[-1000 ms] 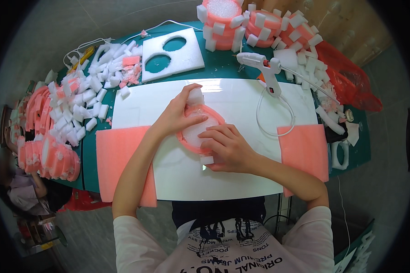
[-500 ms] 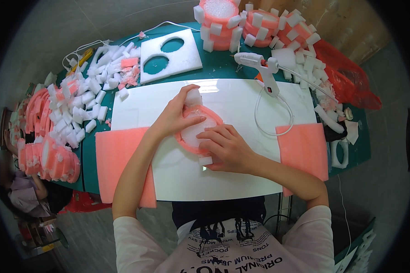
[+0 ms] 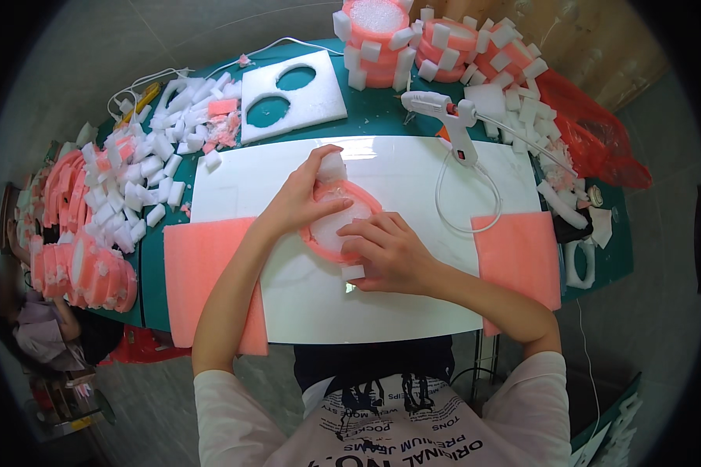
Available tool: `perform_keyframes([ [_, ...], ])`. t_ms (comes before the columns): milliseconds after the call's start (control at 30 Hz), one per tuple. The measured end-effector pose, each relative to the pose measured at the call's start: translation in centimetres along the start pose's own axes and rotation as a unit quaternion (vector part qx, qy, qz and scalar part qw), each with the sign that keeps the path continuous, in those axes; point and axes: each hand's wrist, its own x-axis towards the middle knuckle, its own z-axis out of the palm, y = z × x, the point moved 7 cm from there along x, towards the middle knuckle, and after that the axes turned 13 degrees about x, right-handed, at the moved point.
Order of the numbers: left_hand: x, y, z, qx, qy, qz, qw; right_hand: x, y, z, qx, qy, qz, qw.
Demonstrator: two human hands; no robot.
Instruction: The recorder uses a hot glue gun to assemble various pink and white foam shapes into a larger structure.
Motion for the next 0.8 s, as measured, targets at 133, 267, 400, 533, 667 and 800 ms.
perform_keyframes([
  [133, 0.00, -0.01, -0.02, 0.001, -0.001, 0.002, 1.000, 0.02, -0.08, 0.03, -0.008, 0.008, -0.006, 1.000],
  [267, 0.02, 0.01, 0.02, 0.007, -0.010, 0.001, 1.000, 0.00, -0.25, -0.01, -0.015, 0.013, -0.011, 1.000],
  [400, 0.04, 0.05, 0.05, 0.018, -0.010, 0.003, 1.000, -0.11, -0.33, 0.14, -0.011, 0.009, -0.023, 1.000],
  [533, -0.02, 0.02, 0.08, 0.016, -0.014, -0.004, 1.000, -0.16, -0.36, 0.14, -0.015, 0.008, -0.023, 1.000],
  [667, -0.05, 0.23, -0.05, -0.005, -0.007, -0.002, 1.000, -0.14, -0.36, 0.13, -0.018, 0.000, -0.020, 1.000],
  [800, -0.03, 0.15, -0.06, -0.003, -0.002, -0.002, 1.000, -0.15, -0.36, 0.13, -0.016, -0.002, -0.021, 1.000],
])
